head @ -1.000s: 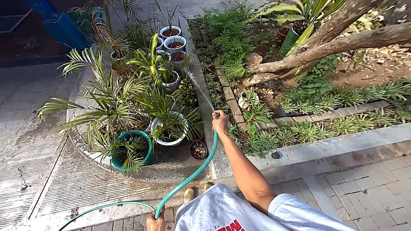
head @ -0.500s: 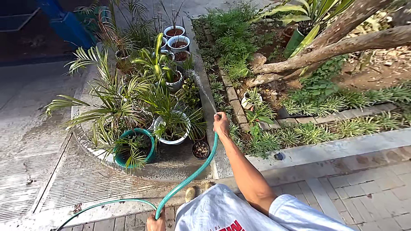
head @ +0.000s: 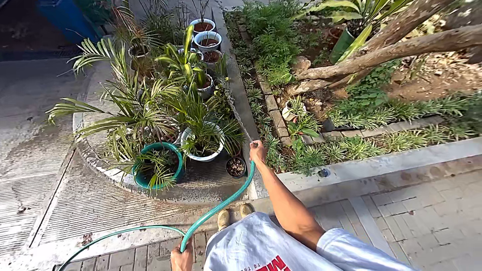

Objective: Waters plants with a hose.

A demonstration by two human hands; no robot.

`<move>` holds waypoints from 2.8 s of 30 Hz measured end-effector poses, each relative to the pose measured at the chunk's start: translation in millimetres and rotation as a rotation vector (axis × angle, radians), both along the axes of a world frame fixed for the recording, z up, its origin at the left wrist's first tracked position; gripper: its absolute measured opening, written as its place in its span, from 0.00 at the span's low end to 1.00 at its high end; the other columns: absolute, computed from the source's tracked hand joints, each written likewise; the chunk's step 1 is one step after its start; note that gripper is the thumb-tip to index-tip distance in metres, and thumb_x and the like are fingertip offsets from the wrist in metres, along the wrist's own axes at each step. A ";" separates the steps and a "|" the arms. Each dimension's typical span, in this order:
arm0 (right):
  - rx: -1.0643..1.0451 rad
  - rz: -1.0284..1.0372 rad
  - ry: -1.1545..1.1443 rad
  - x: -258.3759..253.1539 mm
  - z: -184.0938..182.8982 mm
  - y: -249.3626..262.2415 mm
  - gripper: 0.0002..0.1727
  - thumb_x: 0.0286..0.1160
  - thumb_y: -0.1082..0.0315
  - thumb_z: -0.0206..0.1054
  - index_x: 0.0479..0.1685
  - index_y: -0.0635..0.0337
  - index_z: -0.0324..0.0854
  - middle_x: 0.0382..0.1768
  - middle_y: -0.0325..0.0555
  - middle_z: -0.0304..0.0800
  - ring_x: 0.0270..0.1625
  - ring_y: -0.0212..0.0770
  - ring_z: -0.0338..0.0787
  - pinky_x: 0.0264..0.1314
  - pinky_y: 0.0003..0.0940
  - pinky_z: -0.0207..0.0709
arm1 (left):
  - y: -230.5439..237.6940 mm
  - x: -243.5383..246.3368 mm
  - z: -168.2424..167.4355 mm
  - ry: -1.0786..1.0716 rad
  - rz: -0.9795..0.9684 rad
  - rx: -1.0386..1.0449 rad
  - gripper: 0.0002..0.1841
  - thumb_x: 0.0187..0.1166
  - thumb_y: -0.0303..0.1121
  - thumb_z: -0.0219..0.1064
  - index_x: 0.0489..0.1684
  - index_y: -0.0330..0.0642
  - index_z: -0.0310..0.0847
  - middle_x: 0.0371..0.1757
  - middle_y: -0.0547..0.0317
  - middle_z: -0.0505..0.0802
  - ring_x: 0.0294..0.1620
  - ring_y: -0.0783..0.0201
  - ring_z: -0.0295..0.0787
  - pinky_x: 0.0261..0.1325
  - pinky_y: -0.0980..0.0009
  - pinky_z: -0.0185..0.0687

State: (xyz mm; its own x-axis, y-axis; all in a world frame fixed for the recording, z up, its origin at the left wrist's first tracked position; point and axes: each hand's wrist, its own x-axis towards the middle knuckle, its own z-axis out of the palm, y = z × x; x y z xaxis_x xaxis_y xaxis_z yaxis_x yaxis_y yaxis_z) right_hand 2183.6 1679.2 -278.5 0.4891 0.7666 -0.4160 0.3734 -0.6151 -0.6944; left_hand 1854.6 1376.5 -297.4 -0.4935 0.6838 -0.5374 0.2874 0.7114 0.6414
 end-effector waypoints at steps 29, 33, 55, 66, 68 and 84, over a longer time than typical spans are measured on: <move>0.075 -0.095 0.385 -85.7 -40.7 -371.4 0.19 0.93 0.60 0.57 0.74 0.59 0.75 0.22 0.45 0.80 0.14 0.33 0.75 0.20 0.28 0.73 | -275.9 -139.4 8.6 0.110 -0.466 0.184 0.08 0.74 0.29 0.66 0.28 0.34 0.86 0.24 0.60 0.85 0.28 0.69 0.80 0.40 0.62 0.77; 0.118 -0.117 0.348 -107.3 -11.5 -398.4 0.20 0.93 0.60 0.57 0.74 0.60 0.75 0.23 0.47 0.81 0.15 0.34 0.76 0.21 0.29 0.75 | -325.5 -163.3 28.5 0.149 -0.409 0.219 0.08 0.73 0.30 0.68 0.29 0.34 0.88 0.25 0.58 0.87 0.30 0.68 0.82 0.42 0.60 0.79; 0.022 0.171 0.151 -372.7 47.7 -428.5 0.19 0.93 0.59 0.56 0.73 0.59 0.75 0.28 0.48 0.82 0.18 0.36 0.78 0.24 0.31 0.77 | -452.4 -360.5 31.8 0.135 -0.197 0.430 0.23 0.79 0.44 0.63 0.10 0.43 0.72 0.11 0.70 0.72 0.15 0.75 0.69 0.24 0.69 0.66; 0.050 0.092 0.090 -543.2 22.9 -443.2 0.20 0.93 0.60 0.56 0.74 0.61 0.73 0.28 0.49 0.83 0.18 0.37 0.79 0.24 0.32 0.78 | -474.2 -540.5 29.3 0.171 -0.176 0.371 0.26 0.82 0.46 0.60 0.10 0.41 0.73 0.11 0.64 0.73 0.15 0.68 0.71 0.25 0.62 0.67; 0.065 0.043 0.098 -553.5 20.2 -446.8 0.20 0.94 0.61 0.55 0.75 0.62 0.73 0.27 0.49 0.82 0.18 0.37 0.78 0.23 0.33 0.77 | -469.9 -564.1 32.0 0.204 -0.206 0.367 0.27 0.83 0.47 0.59 0.10 0.40 0.71 0.11 0.63 0.72 0.15 0.66 0.71 0.25 0.61 0.66; 0.116 -0.223 0.148 -537.1 23.5 -426.2 0.20 0.94 0.61 0.55 0.75 0.62 0.74 0.29 0.50 0.85 0.17 0.36 0.80 0.22 0.31 0.77 | -390.7 -592.4 48.8 0.345 -0.426 0.412 0.28 0.85 0.47 0.56 0.10 0.39 0.72 0.09 0.58 0.73 0.13 0.61 0.72 0.22 0.58 0.65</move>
State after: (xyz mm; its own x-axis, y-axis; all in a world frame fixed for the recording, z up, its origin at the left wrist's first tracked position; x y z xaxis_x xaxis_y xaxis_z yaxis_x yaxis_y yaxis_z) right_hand 1646.5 1253.0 -255.0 0.5917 0.6934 -0.4113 0.1272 -0.5841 -0.8017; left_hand 1262.2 985.8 -248.6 -0.2325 0.9712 -0.0518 0.7246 0.2085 0.6569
